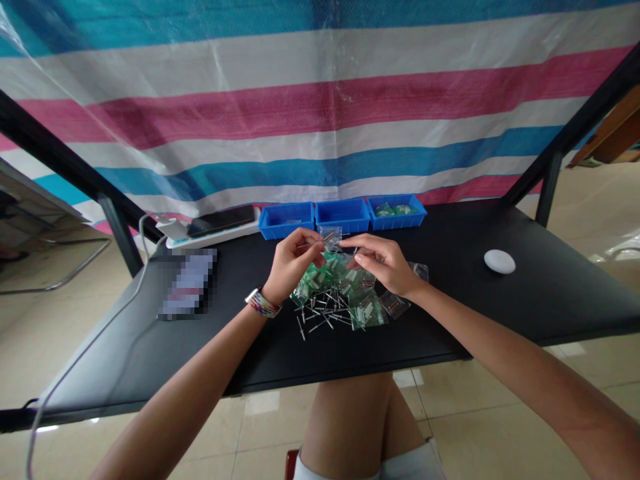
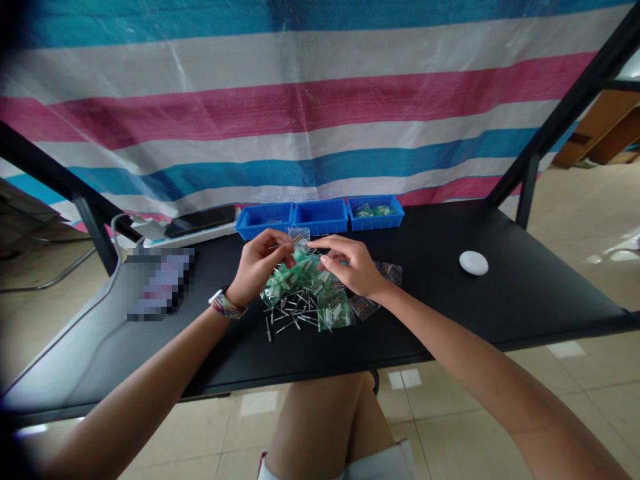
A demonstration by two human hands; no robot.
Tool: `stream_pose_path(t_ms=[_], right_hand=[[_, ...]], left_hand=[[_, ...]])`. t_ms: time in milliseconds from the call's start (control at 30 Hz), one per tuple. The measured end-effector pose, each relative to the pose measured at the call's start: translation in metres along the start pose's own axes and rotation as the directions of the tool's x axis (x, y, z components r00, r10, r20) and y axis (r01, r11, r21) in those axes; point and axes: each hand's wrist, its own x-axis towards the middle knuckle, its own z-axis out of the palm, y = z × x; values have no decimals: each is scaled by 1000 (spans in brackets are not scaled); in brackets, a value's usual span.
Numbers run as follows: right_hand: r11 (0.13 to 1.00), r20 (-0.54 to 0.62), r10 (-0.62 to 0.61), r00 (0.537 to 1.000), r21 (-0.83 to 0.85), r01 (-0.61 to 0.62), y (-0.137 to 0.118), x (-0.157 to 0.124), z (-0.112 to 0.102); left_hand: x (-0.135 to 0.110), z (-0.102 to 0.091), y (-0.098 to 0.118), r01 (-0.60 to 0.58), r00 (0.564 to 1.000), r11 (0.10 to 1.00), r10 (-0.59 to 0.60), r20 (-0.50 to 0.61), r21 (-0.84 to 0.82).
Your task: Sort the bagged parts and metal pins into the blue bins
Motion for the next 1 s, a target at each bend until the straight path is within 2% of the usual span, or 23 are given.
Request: stream_pose_path(t_ms=[67,167,200,300,400,533,600,667,767,833,900,933,1000], right_hand=[[1000,-17,0,1000,0,0,0,1,0],[1000,-31,2,1000,18,-1,0,1,-1],[1000,-32,0,1000,23,1,-1,1,-1],[1000,-28,-6,1000,11,7,-2,1,-1],[1000,-40,-5,999,-23,4,-3,2,-1],[995,-135,40,990,-89,-52,-4,11,-16],[973,-149,132,980,-171,-157,-6,17,-35],[912,-101,270,958,-292,-288,-8,20,-61],[723,3,475,880,-572,-388,-11,19,-101],[593,34,622,782,-672,-443,-11,16,-118],[540,67,697,714,-704,-461,-10,13,-123],[538,87,707,702,-709,-455,-8,12,-122],[555,121,694,709,-719,-420,-5,11,-114]], left_hand=[[6,-8,-4,-37,989,999,34,-144,-13],[18,-29,-13,-49,930,998,36,-365,-27],[22,-36,-15,-20,916,999,2,-401,-40],[30,-55,-23,125,897,989,-147,-417,-81],[31,-61,-27,137,875,990,-141,-463,-44],[27,-57,-28,105,905,993,-73,-420,54],[25,-53,-28,87,920,985,-22,-392,149],[22,-49,-28,73,931,970,17,-365,232],[19,-45,-27,60,948,952,39,-317,299],[16,-41,-27,49,959,941,50,-278,335],[15,-38,-27,33,969,929,60,-239,370],[14,-37,-27,25,973,923,65,-220,383],[13,-35,-28,7,979,915,77,-190,404]])
